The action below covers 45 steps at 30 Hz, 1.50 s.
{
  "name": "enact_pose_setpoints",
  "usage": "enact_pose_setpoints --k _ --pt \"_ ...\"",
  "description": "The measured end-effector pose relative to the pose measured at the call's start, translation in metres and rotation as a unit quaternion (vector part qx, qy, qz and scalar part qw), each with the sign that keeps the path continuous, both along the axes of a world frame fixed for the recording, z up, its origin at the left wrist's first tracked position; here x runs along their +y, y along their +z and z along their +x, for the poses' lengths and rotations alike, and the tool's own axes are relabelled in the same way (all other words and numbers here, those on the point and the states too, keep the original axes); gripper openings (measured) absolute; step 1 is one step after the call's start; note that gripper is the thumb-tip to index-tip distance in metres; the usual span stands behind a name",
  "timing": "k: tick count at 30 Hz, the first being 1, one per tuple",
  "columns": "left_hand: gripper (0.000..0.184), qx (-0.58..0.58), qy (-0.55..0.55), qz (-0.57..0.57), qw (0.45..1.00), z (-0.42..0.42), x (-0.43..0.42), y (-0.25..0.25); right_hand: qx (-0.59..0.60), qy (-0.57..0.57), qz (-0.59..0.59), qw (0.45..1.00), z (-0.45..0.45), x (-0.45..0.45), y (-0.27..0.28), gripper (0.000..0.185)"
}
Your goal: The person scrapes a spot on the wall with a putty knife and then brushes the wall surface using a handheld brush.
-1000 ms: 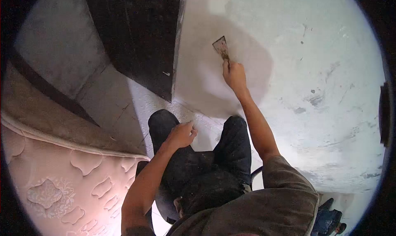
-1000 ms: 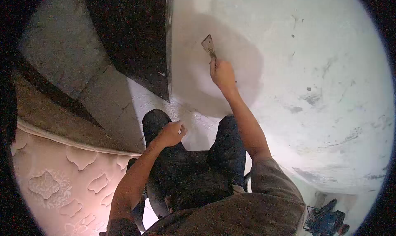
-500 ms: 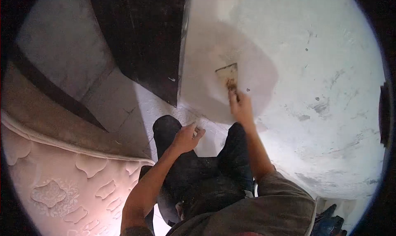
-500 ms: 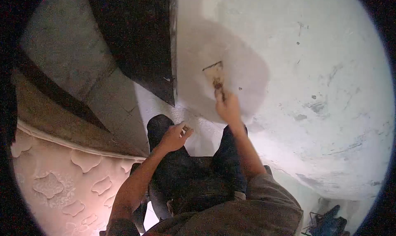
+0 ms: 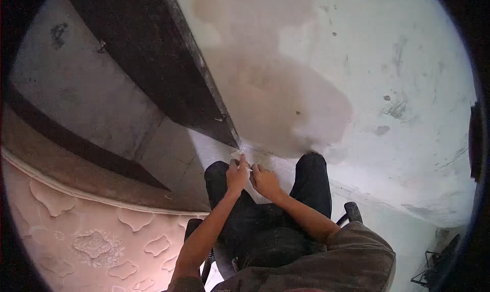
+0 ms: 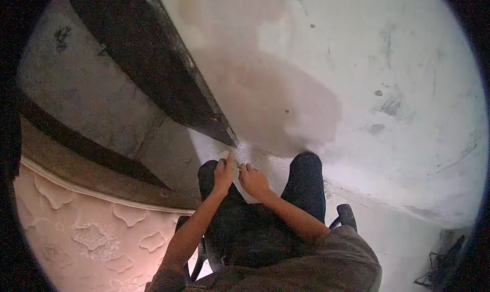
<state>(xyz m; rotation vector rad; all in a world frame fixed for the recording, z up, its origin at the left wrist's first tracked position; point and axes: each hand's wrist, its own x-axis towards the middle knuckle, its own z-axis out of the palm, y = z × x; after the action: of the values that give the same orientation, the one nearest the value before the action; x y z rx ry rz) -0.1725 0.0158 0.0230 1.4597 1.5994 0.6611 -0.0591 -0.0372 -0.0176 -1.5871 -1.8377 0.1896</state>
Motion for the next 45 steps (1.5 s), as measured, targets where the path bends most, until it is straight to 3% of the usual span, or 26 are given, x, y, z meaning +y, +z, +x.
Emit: enact_pose_setpoints --k 2,6,8,13,15,16,20,25,27,29,32,45 --pt "0.057 0.016 0.011 0.092 0.996 0.010 0.005 -0.014 0.043 -0.019 -0.006 0.999 0.006 -0.001 -0.004 0.026" --pt "0.043 -0.046 0.025 0.109 0.993 0.028 0.027 -0.013 0.151 -0.043 -0.076 0.985 0.024 0.004 -0.006 0.034" --pt "0.039 -0.246 -0.042 0.071 0.966 0.037 0.036 0.002 0.275 0.003 -0.098 0.956 0.039 0.013 -0.018 0.039" --pt "0.033 -0.365 -0.017 -0.005 0.931 0.043 0.083 0.025 0.317 0.019 -0.119 0.941 0.057 0.022 -0.023 0.038" --pt "0.029 -0.478 0.031 -0.021 0.878 0.048 0.098 0.044 0.295 0.022 -0.100 0.950 0.059 0.025 -0.036 0.035" --pt "0.028 -0.501 0.003 0.011 0.865 0.048 0.106 0.052 0.295 0.025 -0.098 0.950 0.060 0.027 -0.042 0.035" --pt "0.031 -0.440 -0.025 0.109 0.891 0.044 0.150 0.065 0.258 0.039 -0.125 0.957 0.063 0.030 -0.063 0.030" --pt "0.040 -0.304 0.084 0.270 0.910 0.060 0.169 0.094 0.236 0.033 -0.142 0.961 0.064 0.034 -0.068 0.028" --pt "0.048 -0.278 0.086 0.229 0.929 0.059 0.187 0.088 0.232 0.037 -0.152 0.960 0.064 0.035 -0.073 0.028" --pt "0.053 -0.197 0.158 0.236 0.938 0.063 0.198 0.087 0.233 0.037 -0.149 0.960 0.065 0.035 -0.074 0.028" --pt "0.060 -0.117 0.155 0.281 0.940 0.068 0.194 0.093 0.230 0.035 -0.174 0.957 0.065 0.034 -0.072 0.030" --pt "0.063 -0.077 0.202 0.354 0.910 0.083 0.212 0.070 0.212 0.029 -0.188 0.959 0.063 0.036 -0.083 0.028"
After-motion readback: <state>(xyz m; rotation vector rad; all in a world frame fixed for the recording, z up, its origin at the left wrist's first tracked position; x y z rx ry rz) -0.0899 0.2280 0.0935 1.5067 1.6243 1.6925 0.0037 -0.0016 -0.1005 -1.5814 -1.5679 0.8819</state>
